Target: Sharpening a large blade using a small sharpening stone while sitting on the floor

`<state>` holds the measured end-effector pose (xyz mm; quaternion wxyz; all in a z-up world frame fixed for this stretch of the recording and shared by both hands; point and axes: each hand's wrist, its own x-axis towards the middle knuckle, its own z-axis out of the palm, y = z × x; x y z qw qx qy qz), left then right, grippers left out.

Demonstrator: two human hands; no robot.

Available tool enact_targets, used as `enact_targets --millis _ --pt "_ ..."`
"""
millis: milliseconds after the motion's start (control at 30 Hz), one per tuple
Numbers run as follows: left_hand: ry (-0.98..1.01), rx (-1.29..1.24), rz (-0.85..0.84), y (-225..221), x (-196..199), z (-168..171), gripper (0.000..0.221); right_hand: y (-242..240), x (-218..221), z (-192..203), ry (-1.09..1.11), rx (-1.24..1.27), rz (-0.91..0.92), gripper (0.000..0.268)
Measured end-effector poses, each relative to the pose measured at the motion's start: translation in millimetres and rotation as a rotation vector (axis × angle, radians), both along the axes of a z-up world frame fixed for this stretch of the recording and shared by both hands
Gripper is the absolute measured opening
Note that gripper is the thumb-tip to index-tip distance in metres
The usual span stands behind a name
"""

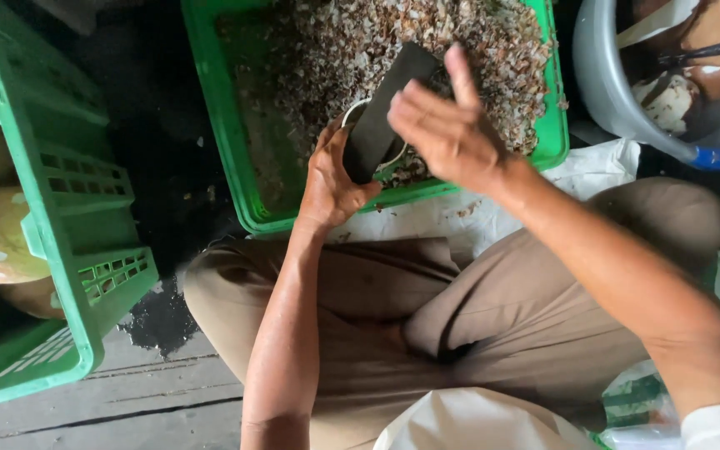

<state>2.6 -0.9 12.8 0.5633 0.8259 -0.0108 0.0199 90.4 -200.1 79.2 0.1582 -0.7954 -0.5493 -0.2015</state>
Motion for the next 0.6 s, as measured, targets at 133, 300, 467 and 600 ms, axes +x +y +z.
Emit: enact_targets --millis 133,300,467,600 --pt "-0.067 -0.014 0.026 1 -4 -6 0.078 -5 -21 -26 0.076 -0.082 0.175 0.037" --pt "0.045 0.042 0.022 0 -4 -2 0.085 -13 10 -13 -0.045 -0.051 -0.049 0.015" --pt "-0.016 0.019 0.038 -2 -6 -4 0.079 -14 -6 -21 0.033 -0.123 0.065 0.028" --pt "0.03 0.04 0.025 -1 -1 0 0.084 -17 16 -30 -0.033 -0.02 -0.012 0.021"
